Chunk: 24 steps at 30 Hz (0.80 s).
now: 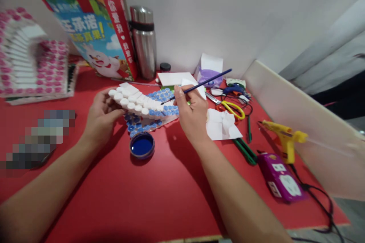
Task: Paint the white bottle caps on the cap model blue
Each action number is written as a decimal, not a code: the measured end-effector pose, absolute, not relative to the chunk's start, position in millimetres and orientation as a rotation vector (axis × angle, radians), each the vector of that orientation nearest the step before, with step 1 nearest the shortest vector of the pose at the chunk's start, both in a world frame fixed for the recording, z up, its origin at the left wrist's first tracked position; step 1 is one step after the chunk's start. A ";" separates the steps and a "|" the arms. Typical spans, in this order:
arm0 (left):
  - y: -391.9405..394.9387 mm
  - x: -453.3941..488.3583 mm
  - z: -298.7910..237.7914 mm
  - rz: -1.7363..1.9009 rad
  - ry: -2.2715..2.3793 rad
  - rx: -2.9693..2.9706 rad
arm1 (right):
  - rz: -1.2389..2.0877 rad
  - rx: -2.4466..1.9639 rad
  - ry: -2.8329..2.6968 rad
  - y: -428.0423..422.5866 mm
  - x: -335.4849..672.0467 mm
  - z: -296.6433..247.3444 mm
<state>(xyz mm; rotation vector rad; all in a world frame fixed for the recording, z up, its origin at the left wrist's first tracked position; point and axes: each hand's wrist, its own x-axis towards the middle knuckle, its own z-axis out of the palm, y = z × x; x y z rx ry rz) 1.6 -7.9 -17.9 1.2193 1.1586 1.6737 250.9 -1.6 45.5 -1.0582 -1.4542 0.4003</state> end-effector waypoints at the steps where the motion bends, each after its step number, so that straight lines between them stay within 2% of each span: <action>1: -7.7 1.5 -18.2 1.673 1.155 1.234 | 0.412 -1.069 -1.460 -0.4 251.6 44.6; 24: -6.5 0.3 -17.1 1.666 1.160 1.233 | 0.486 -1.047 -1.530 -0.5 246.9 39.2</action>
